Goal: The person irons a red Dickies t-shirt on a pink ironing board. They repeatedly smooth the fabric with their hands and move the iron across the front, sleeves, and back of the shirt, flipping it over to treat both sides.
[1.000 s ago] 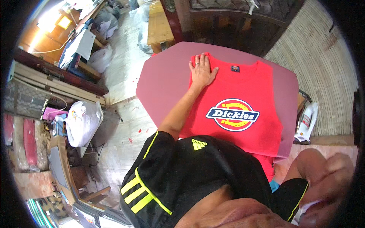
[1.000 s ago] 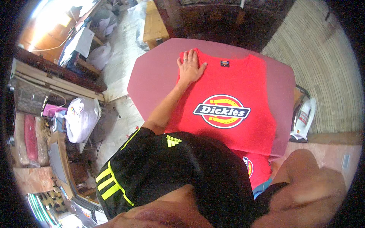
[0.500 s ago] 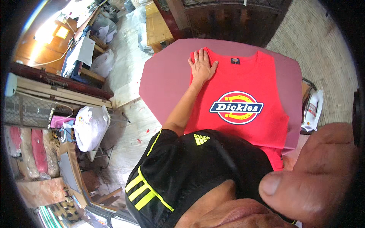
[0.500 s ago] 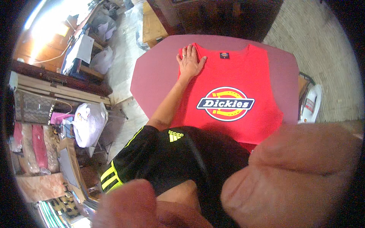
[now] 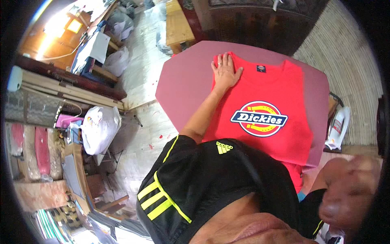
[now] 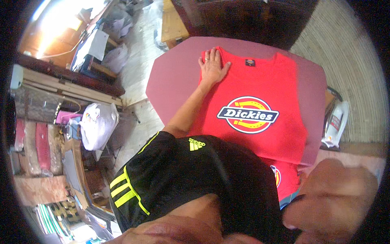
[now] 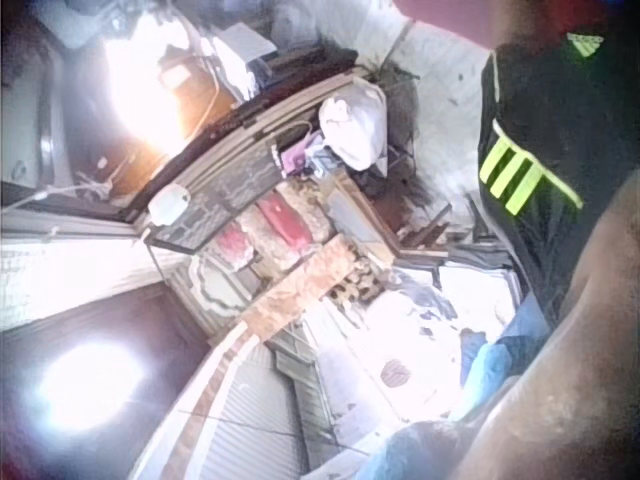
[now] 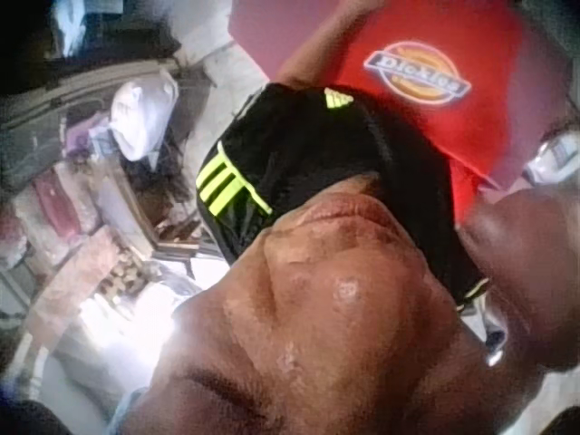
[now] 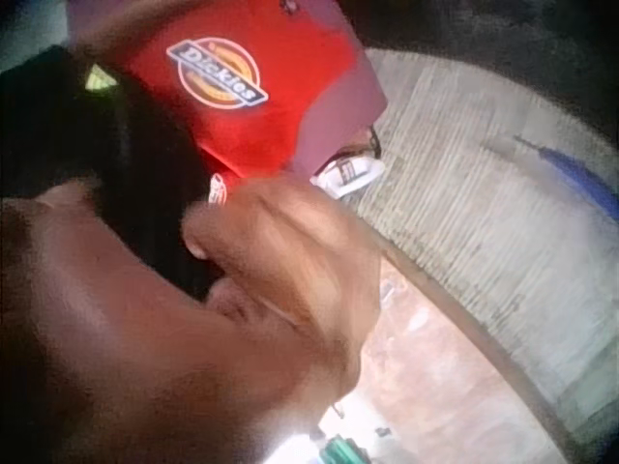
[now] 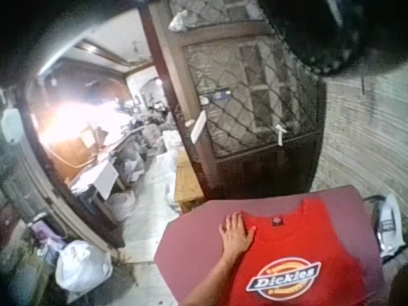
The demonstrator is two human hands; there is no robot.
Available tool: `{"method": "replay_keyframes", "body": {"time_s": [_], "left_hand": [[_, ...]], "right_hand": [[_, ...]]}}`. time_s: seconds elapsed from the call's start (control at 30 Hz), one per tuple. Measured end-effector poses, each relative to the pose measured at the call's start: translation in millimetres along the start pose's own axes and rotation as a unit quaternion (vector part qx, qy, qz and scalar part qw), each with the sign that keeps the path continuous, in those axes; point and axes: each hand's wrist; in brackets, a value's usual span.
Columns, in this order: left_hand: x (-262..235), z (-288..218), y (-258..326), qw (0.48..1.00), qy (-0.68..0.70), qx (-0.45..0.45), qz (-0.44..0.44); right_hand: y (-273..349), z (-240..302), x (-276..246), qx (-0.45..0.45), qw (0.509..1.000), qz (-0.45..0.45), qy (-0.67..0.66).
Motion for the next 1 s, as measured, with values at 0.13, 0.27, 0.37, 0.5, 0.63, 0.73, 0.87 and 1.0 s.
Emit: {"method": "replay_keyframes", "body": {"time_s": [0.13,0.27,0.37,0.5,0.63,0.73,0.87,1.0], "left_hand": [[-8,-1,0,1.000,-0.003,-0.009,0.018],[-7,-3,-1,0.999,0.005,-0.009,0.042],[-1,-1,-2,1.000,0.001,0.000,0.012],[1,0,0,1.000,-0.005,-0.008,0.013],[1,0,2,1.000,-0.001,0.002,0.002],[3,4,1,1.000,-0.001,0.000,-0.007],[0,-1,0,1.000,0.000,0.002,-0.009],[4,2,-2,1.000,-0.013,0.004,-0.007]], "right_hand": [[-23,2,22,0.000,1.000,0.025,-0.009],[-45,7,21,-0.030,0.997,0.069,-0.021],[-44,7,11,-0.064,0.995,0.078,-0.022],[-21,3,-12,-0.090,0.994,0.056,-0.025],[-2,-4,-14,-0.052,0.998,0.008,-0.021],[-5,-7,4,-0.010,1.000,-0.014,-0.018],[-20,-5,32,0.011,1.000,-0.013,-0.026],[-30,-4,35,-0.015,0.999,0.008,-0.046]]}}
Point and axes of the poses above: each hand's wrist, its own y-axis away from the middle knuckle, its own x-axis out of the palm, z = x × y, and after that the axes turned 12 degrees about z, right-handed
